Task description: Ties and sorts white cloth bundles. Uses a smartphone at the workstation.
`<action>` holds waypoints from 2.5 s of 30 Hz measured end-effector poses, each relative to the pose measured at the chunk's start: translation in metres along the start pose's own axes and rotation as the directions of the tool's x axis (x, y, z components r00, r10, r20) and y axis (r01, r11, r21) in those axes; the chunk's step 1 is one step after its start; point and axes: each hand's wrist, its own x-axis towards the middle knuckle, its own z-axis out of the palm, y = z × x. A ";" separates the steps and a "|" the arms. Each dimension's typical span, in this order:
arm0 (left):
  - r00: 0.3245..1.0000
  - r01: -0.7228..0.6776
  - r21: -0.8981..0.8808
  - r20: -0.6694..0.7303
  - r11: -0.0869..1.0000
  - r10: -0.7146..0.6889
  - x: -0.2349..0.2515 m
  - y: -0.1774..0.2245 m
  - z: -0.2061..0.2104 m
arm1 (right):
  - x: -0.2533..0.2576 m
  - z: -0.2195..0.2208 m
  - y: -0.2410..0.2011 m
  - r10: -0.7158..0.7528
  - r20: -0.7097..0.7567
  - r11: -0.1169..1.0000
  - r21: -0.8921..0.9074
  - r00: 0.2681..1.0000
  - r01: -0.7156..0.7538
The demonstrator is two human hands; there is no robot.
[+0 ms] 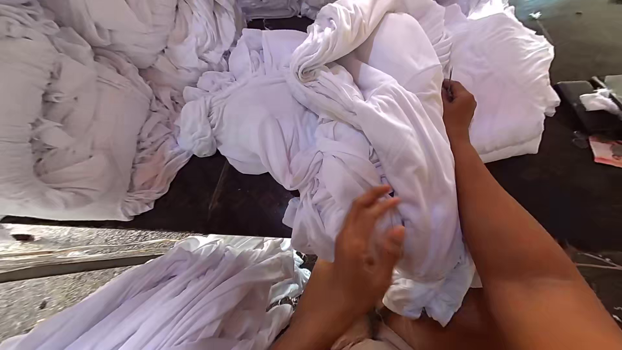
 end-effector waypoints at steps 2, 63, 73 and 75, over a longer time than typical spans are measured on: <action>0.998 0.025 0.174 -0.067 0.984 -0.014 0.013 -0.018 -0.005 | -0.009 -0.004 0.002 -0.029 -0.025 0.996 0.078 0.999 0.031; 0.893 0.428 -0.543 0.126 0.723 -0.433 -0.105 0.029 -0.068 | -0.347 -0.106 -0.090 -0.600 0.249 0.773 0.425 0.760 0.471; 0.997 -0.072 0.021 -0.019 0.997 0.073 -0.114 0.030 -0.064 | -0.331 -0.086 -0.104 -0.487 0.166 0.806 0.463 0.857 0.369; 0.998 -0.012 0.182 -0.061 0.983 0.024 -0.108 0.039 -0.059 | -0.332 -0.088 -0.113 -0.382 0.263 0.778 0.609 0.886 0.155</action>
